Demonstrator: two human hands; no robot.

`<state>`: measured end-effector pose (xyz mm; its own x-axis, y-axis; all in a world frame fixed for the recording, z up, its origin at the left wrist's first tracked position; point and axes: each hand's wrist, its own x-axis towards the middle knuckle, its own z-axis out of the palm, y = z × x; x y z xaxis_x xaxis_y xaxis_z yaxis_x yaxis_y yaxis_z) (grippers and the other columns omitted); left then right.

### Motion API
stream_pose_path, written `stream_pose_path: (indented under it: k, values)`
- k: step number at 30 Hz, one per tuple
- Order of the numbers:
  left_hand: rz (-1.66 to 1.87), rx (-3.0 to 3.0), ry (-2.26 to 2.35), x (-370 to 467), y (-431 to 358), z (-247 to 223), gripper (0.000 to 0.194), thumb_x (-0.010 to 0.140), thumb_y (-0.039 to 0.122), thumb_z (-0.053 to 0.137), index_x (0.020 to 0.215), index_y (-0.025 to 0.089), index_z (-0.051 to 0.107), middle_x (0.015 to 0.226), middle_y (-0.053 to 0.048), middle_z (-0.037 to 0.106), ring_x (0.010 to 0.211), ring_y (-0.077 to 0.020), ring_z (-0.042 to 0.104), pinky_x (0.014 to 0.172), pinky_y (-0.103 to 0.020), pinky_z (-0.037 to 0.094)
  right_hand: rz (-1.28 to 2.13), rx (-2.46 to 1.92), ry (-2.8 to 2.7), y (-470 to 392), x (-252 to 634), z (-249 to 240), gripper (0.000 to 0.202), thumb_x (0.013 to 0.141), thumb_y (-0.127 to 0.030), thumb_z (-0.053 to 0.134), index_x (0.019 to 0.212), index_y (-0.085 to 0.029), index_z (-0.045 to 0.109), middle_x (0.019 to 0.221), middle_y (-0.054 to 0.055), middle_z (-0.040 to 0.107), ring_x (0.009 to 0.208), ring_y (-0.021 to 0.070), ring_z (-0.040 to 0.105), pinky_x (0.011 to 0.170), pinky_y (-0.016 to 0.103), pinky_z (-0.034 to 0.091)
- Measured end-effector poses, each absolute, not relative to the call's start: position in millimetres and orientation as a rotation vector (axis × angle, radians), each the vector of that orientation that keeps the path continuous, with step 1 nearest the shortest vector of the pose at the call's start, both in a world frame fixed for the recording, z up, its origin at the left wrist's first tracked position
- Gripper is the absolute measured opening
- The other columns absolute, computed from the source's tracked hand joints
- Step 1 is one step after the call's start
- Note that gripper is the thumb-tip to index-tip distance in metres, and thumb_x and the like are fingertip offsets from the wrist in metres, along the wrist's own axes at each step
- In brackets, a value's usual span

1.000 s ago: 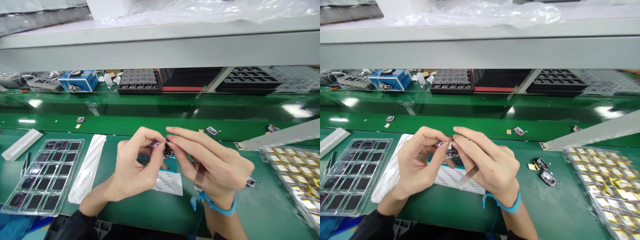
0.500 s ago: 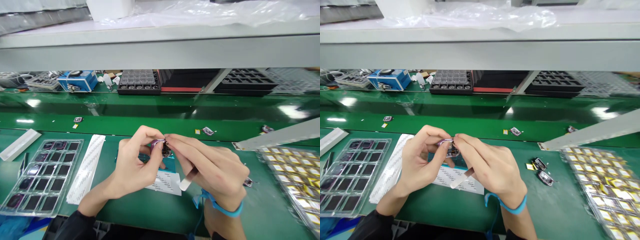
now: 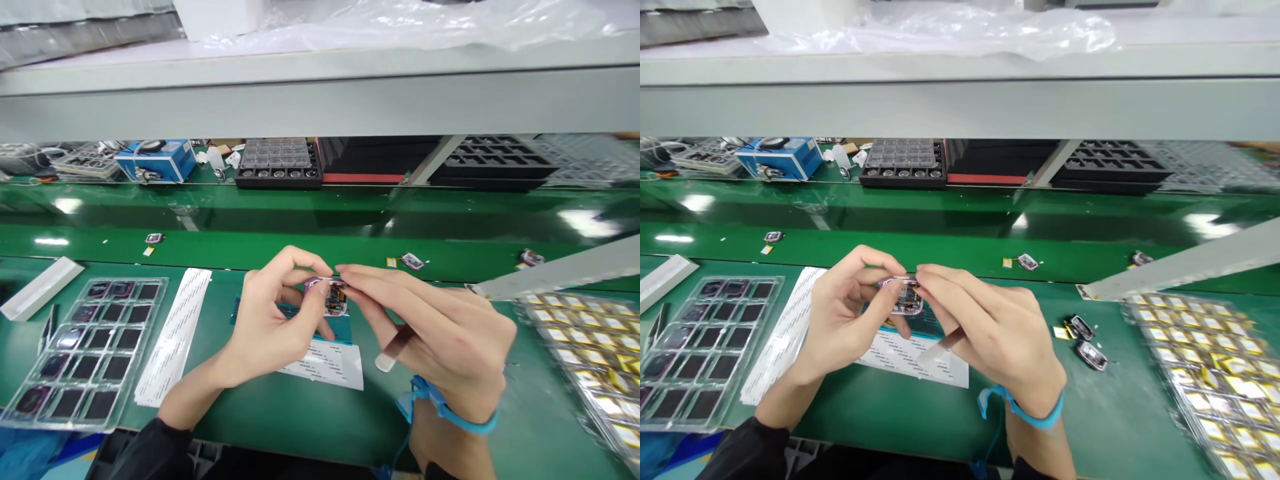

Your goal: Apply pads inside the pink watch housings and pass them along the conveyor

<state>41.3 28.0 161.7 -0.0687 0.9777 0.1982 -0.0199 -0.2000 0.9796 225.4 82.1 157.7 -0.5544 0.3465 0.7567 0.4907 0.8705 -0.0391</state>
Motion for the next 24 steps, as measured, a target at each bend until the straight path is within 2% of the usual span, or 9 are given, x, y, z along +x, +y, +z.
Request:
stream_pose_path:
  k: [5, 9, 12, 16, 19, 21, 24]
  values:
    - [1.454, 1.379, 1.172, 42, 27, 161, 0.006, 0.096, 0.015, 0.061, 0.096, 0.021, 0.059, 0.072, 0.004, 0.071, 0.046, -0.0133, 0.071, 0.039, -0.017, 0.049, -0.130, -0.628, -2.240, 79, 228, 156, 0.024, 0.101, -0.014, 0.059, 0.118, -0.027, 0.070, 0.108, -0.001, 0.080, 0.077, 0.0152, 0.078, 0.060, 0.024, 0.059]
    - [1.460, 1.445, 1.213, 42, 27, 161, 0.004, 0.094, 0.015, 0.061, 0.093, 0.019, 0.062, 0.071, 0.003, 0.071, 0.045, -0.0129, 0.071, 0.038, -0.017, 0.049, -0.107, -0.644, -2.244, 77, 230, 152, 0.030, 0.098, -0.009, 0.060, 0.120, -0.027, 0.070, 0.107, -0.001, 0.081, 0.071, 0.0151, 0.077, 0.052, 0.023, 0.056]
    - [1.468, 1.493, 1.243, 42, 27, 162, 0.009, 0.093, 0.013, 0.061, 0.093, 0.017, 0.069, 0.069, 0.002, 0.072, 0.045, -0.0132, 0.071, 0.039, -0.017, 0.050, -0.116, -0.609, -2.248, 76, 230, 153, 0.033, 0.098, -0.009, 0.057, 0.124, -0.027, 0.070, 0.110, 0.001, 0.080, 0.077, 0.0171, 0.078, 0.054, 0.024, 0.057]
    - [1.483, 1.479, 1.251, 41, 28, 162, 0.010, 0.093, 0.014, 0.063, 0.091, 0.016, 0.072, 0.066, 0.002, 0.072, 0.045, -0.0141, 0.071, 0.040, -0.018, 0.052, -0.263, -0.490, -2.323, 75, 228, 160, 0.040, 0.098, -0.003, 0.047, 0.131, -0.016, 0.065, 0.122, 0.012, 0.076, 0.085, 0.0218, 0.079, 0.062, 0.029, 0.062]
    - [1.487, 1.439, 1.226, 40, 31, 160, 0.005, 0.092, 0.015, 0.066, 0.091, 0.017, 0.071, 0.068, 0.001, 0.073, 0.047, -0.0146, 0.072, 0.043, -0.019, 0.055, -0.352, -0.463, -2.347, 74, 226, 162, 0.038, 0.097, -0.003, 0.048, 0.131, -0.009, 0.064, 0.124, 0.020, 0.073, 0.084, 0.0236, 0.079, 0.060, 0.031, 0.062]
    - [1.507, 1.397, 1.184, 41, 32, 158, 0.003, 0.092, 0.015, 0.068, 0.090, 0.017, 0.067, 0.067, 0.002, 0.073, 0.048, -0.0144, 0.072, 0.045, -0.019, 0.057, -0.287, -0.497, -2.283, 75, 223, 161, 0.038, 0.097, -0.002, 0.051, 0.130, -0.015, 0.065, 0.123, 0.014, 0.075, 0.081, 0.0213, 0.079, 0.059, 0.029, 0.061]
    - [1.535, 1.350, 1.106, 43, 33, 155, 0.007, 0.093, 0.015, 0.068, 0.089, 0.018, 0.062, 0.069, 0.002, 0.074, 0.048, -0.0135, 0.072, 0.046, -0.019, 0.057, -0.036, -0.589, -2.116, 76, 217, 161, 0.037, 0.097, -0.003, 0.057, 0.122, -0.027, 0.069, 0.108, 0.001, 0.081, 0.078, 0.0160, 0.078, 0.060, 0.024, 0.061]
